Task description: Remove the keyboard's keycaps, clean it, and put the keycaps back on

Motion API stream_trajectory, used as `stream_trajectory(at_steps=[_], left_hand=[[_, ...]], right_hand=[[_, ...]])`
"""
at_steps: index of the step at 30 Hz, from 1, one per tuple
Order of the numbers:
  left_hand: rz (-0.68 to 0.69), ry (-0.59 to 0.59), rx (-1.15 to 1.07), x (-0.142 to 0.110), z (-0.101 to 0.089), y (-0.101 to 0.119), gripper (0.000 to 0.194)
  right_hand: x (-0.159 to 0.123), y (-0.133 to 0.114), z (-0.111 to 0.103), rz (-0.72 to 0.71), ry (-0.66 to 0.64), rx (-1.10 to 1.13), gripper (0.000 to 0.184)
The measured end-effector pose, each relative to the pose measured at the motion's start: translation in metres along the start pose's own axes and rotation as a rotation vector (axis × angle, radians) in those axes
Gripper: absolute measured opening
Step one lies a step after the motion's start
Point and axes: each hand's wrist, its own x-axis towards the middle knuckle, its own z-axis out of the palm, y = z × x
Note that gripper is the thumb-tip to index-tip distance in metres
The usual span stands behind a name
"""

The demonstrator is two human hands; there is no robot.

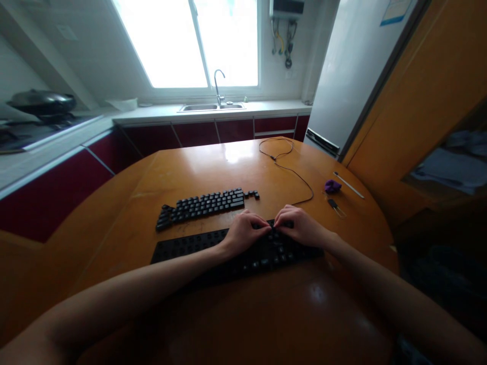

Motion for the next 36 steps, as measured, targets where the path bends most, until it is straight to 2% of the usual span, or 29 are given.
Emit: stream_trajectory(at_steps=[7,12,25,36], left_hand=[[0.099,0.041,0.156,-0.0065,0.0027,0.0013,0.005],[0.132,0.067,0.116,-0.0072,0.0044,-0.0015,0.007],[0.122,-0.012,0.141,-0.0049,0.0039,-0.0048,0.006],[0.144,0.036,0.058,-0.0062,0.0041,-0.0046,0.006]], right_hand=[[0.0004,-0.0027,-0.0015,-0.044,-0.041,-0.055,0.013],[0.0005,-0.0011,-0.0017,-0.066,-0.046,-0.052,0.013],[-0.0006,-0.0058,-0.0048,-0.046,-0.089,-0.134,0.015],[-0.0025,-0.0083,-0.0070,-0.023,-0.104,-0.143,0.014]])
